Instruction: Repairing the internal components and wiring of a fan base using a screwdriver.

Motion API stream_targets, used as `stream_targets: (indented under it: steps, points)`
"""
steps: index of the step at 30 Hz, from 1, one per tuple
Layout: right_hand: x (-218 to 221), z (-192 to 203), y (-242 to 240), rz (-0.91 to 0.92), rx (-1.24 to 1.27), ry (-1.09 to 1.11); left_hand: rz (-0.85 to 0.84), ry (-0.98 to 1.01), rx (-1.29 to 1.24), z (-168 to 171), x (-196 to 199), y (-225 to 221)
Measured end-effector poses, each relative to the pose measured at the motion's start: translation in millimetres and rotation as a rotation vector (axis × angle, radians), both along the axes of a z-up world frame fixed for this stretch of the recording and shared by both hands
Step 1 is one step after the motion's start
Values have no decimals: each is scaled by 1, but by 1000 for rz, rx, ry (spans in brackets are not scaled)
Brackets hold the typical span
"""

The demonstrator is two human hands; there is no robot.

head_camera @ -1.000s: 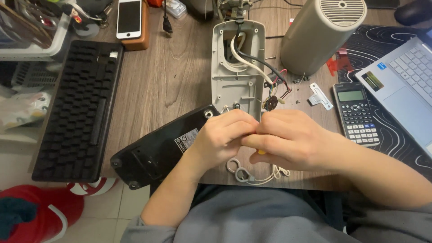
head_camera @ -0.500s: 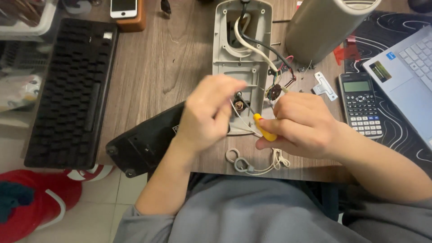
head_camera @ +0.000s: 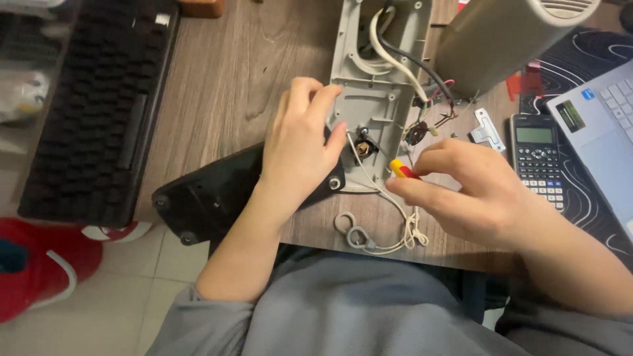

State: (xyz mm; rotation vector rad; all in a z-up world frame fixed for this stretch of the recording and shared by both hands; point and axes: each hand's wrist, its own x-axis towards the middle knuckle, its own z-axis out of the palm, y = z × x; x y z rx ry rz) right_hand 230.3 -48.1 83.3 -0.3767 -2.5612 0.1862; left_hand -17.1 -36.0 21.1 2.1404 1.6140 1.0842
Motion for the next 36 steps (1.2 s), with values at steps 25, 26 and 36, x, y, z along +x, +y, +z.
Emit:
stream_targets:
  steps: [25, 26, 36]
  points:
    - [-5, -16, -2, 80, -82, 123, 76, 163, -91, -27, 8, 12]
    - [-6, -10, -4, 82, -83, 121, 78, 161, -93, -28, 9, 12]
    - [-17, -1, 0, 122, -10, 167, 83, 165, -65, -30, 9, 13]
